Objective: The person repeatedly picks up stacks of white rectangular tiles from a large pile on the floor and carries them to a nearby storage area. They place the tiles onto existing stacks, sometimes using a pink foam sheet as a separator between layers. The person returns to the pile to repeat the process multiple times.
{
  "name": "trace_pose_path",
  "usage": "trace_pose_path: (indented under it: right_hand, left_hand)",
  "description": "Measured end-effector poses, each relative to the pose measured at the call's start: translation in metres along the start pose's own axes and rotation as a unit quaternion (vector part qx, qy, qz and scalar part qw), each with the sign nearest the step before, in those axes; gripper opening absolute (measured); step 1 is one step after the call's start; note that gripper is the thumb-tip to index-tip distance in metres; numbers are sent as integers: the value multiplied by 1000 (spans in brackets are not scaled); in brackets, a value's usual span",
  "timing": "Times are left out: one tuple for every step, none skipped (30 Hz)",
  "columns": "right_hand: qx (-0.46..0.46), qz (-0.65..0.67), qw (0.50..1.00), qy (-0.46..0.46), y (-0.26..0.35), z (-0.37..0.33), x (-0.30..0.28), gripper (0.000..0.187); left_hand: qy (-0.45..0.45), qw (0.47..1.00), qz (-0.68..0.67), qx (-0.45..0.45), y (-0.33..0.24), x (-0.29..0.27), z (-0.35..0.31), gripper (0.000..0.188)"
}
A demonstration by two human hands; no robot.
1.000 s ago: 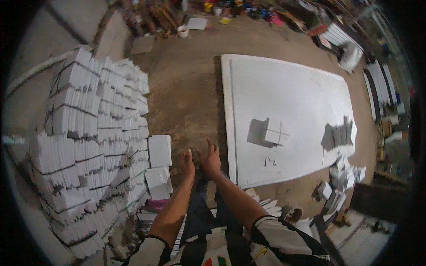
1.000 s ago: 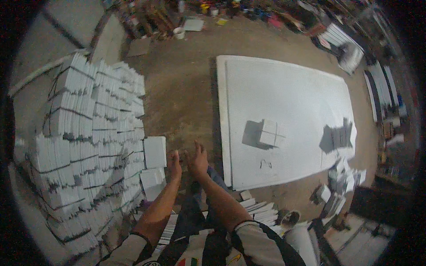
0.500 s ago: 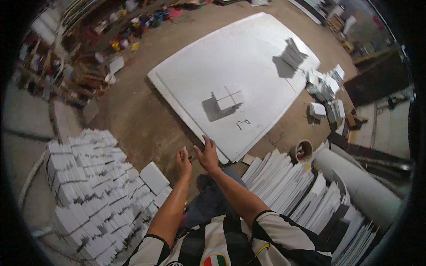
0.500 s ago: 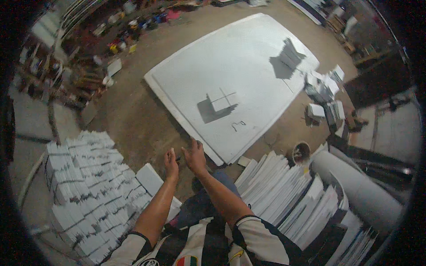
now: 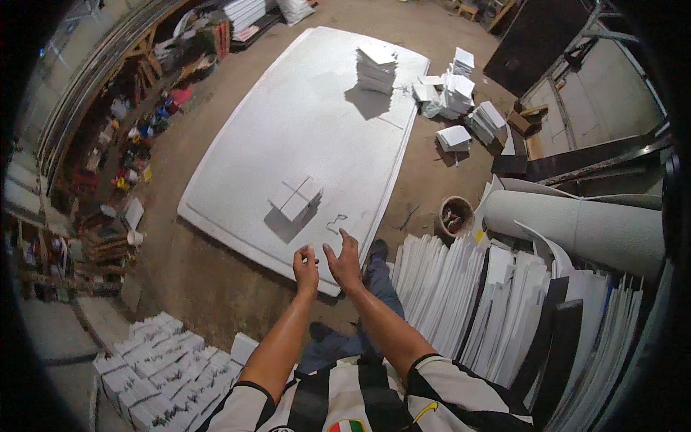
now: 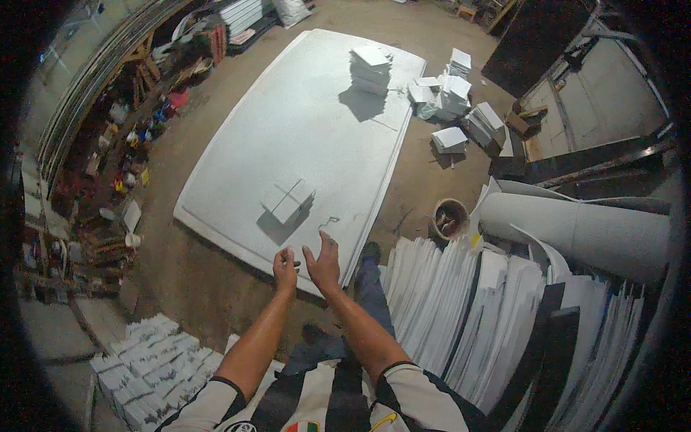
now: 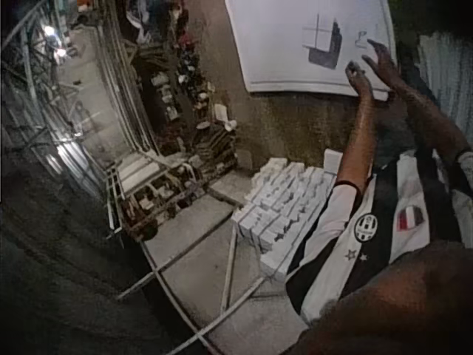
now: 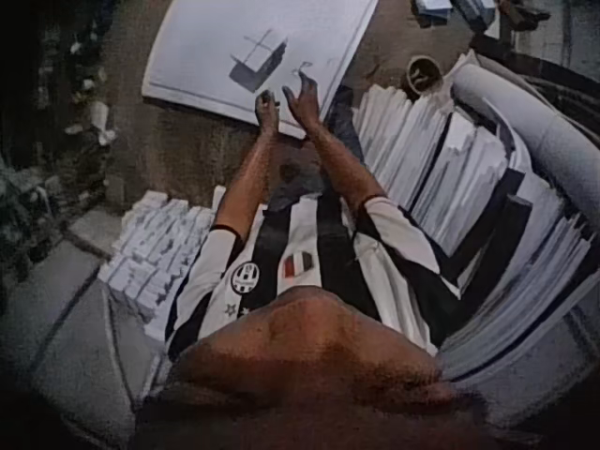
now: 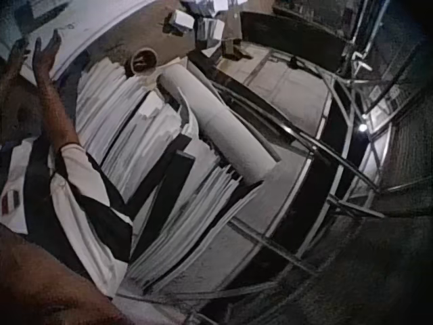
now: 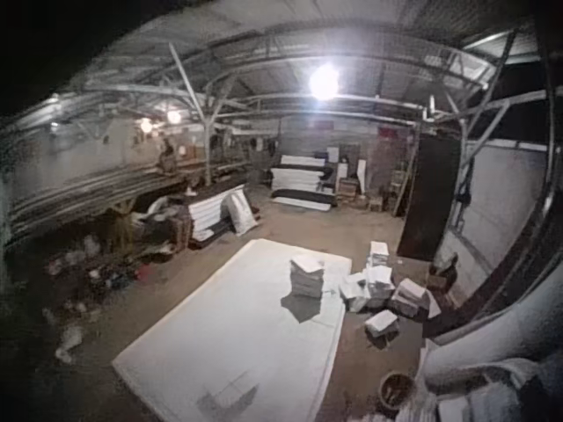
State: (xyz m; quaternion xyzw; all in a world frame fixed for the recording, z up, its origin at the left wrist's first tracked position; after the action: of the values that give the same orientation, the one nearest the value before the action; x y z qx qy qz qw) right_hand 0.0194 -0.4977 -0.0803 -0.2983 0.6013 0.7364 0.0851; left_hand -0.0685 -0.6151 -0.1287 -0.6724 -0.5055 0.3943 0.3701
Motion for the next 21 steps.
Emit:
trace_pose_path:
  right_hand:
    - [5, 1, 1000, -13, -5, 21, -7, 67]
    - [3, 1, 1000, -24, -13, 44, -12, 67]
    - [4, -3, 999, -34, -23, 65, -19, 67]
    - [6, -6, 999, -43, -34, 87, -27, 67]
    - [28, -5, 999, -43, -46, 109, -35, 68]
    - [48, -1, 998, -44, -51, 134, -44, 69]
    - [68, 4, 997, -44, -57, 158, -51, 70]
    - [66, -2, 996, -54, -68, 179, -57, 70]
    - [65, -12, 996, -67, -82, 200, -66, 71]
    - [64, -23, 994, -80, -96, 222, -74, 71]
    - [64, -15, 993, -94, -110, 247, -83, 71]
    - [62, -7, 993, -103, -117, 270, -92, 71]
    - [60, 1, 992, -113, -125, 291, -102, 71]
    - [61, -20, 990, -122, -132, 310, -111, 71]
    - [61, -43, 988, -131, -135, 328, -124, 71]
    - [61, -66, 986, -141, -139, 344, -137, 70]
    - [78, -59, 986, -133, -143, 362, -149, 70]
    - [95, -49, 986, -127, -141, 384, -165, 70]
    - [111, -40, 986, -122, -141, 401, -176, 70]
    - [104, -62, 981, -155, -155, 411, -181, 70]
    - [118, -52, 979, -155, -153, 426, -190, 70]
  left_hand:
    - [6, 1000, 3, 2, -5, 24, 3, 41]
    - [13, 1000, 5, 5, -10, 51, 5, 41]
    - [20, 1000, 10, 3, -14, 78, 4, 42]
    - [36, 999, 20, -8, -19, 105, 7, 44]
    - [44, 999, 27, -8, -24, 133, 7, 45]
    - [49, 998, 33, -4, -30, 160, 10, 45]
    - [55, 998, 40, 0, -36, 185, 13, 46]
    - [63, 997, 48, 13, -34, 211, 19, 47]
    - [71, 996, 47, 8, -41, 241, 18, 46]
    - [79, 996, 47, 3, -48, 272, 15, 46]
    - [87, 995, 46, -2, -54, 301, 12, 46]
    - [88, 995, 38, 14, -62, 328, 14, 46]
    - [100, 994, 52, 14, -66, 353, 14, 48]
    - [112, 991, 66, 15, -71, 376, 14, 50]
    - [125, 989, 78, 14, -77, 398, 12, 52]
    - [135, 988, 77, 18, -84, 421, 10, 52]
    - [146, 986, 76, 22, -90, 443, 9, 53]
    - [157, 984, 75, 28, -96, 463, 8, 53]
    - [163, 983, 76, 26, -101, 481, 6, 53]
    - [168, 982, 77, 23, -106, 498, 4, 52]
    - [172, 982, 79, 23, -112, 514, 4, 52]
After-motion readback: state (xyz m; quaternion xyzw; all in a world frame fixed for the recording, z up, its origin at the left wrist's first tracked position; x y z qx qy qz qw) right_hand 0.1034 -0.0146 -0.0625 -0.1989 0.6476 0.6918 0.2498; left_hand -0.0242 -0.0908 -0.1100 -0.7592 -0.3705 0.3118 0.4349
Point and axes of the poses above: each hand's wrist, its own z-axis towards the middle knuckle, its own x-axis out of the palm, y = z × x, the point moved 5 cm from there along z, towards the middle knuckle, and after that the axes turned 15 degrees about -y, right-handed, at the moved point
